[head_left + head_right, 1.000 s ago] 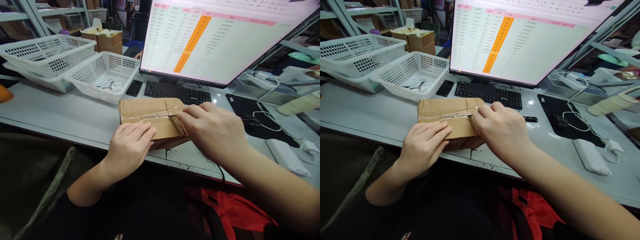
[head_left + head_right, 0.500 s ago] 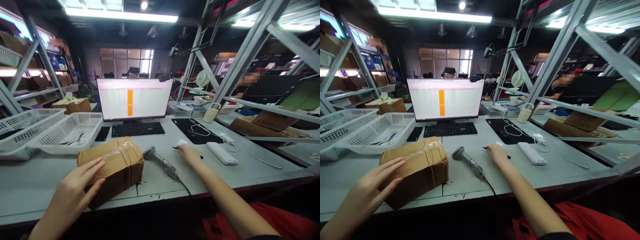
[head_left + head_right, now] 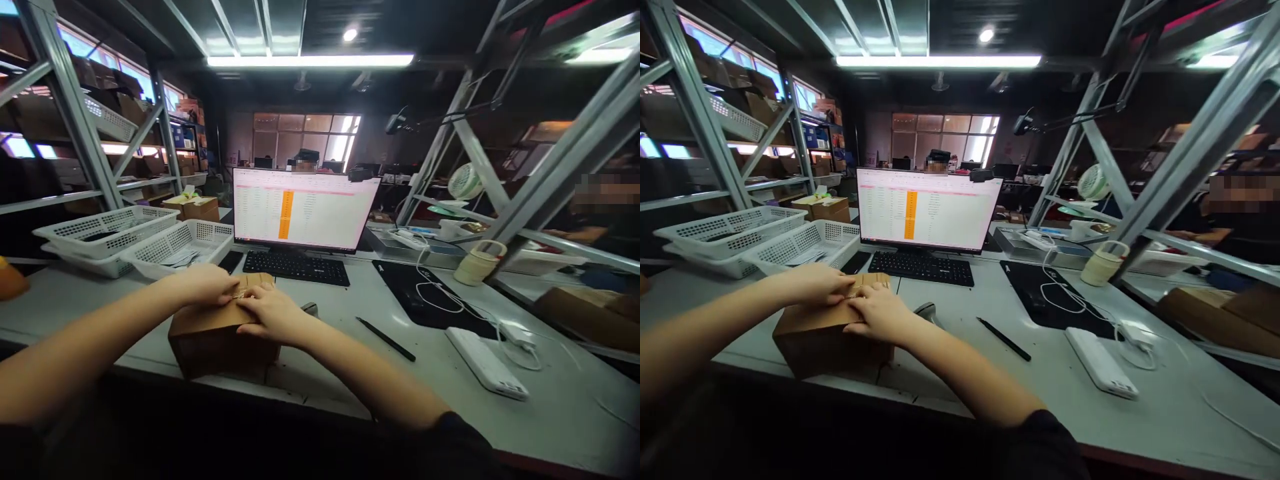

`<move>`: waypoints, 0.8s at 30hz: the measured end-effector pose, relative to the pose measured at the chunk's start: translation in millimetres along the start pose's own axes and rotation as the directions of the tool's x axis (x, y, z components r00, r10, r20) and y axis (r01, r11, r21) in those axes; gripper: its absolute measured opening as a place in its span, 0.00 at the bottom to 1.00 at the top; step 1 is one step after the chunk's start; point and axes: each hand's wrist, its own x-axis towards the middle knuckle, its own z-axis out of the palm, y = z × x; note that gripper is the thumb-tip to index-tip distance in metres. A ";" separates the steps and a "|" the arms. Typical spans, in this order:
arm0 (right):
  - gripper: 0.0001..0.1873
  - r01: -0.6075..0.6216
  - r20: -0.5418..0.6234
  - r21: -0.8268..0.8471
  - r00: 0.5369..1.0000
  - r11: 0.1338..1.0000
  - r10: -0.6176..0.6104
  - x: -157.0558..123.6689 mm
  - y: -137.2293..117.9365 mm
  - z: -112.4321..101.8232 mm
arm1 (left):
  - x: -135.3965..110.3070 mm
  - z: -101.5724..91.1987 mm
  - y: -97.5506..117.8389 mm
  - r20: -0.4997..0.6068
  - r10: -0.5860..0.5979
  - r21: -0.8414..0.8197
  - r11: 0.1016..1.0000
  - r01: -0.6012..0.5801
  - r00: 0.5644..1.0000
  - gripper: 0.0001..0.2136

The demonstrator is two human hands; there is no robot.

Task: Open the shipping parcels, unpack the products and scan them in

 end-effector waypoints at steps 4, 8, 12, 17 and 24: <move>0.32 -0.010 -0.103 0.028 0.995 1.000 0.013 0.3 9.7 20.4 | 6.5 -19.3 22.0 0.161 -0.010 0.053 0.999 0.002 0.987 0.29; 0.23 0.014 -0.256 0.065 0.967 0.998 0.003 -5.2 15.6 40.2 | 10.3 -22.8 27.7 0.222 -0.045 0.116 0.993 0.020 0.974 0.36; 0.23 0.082 -0.353 0.010 0.933 0.997 -0.073 -7.9 16.2 51.8 | 0.2 -7.0 18.9 0.105 -0.002 0.140 0.990 -0.012 0.994 0.30; 0.23 0.155 -0.414 -0.039 0.897 0.987 -0.157 -9.3 18.5 53.7 | -9.4 6.7 4.1 0.019 0.043 0.163 0.986 -0.046 0.999 0.29; 0.23 0.157 -0.444 0.029 0.887 0.987 -0.128 -10.7 24.4 55.7 | -0.3 4.3 -10.4 0.099 0.085 0.164 0.981 -0.100 0.991 0.32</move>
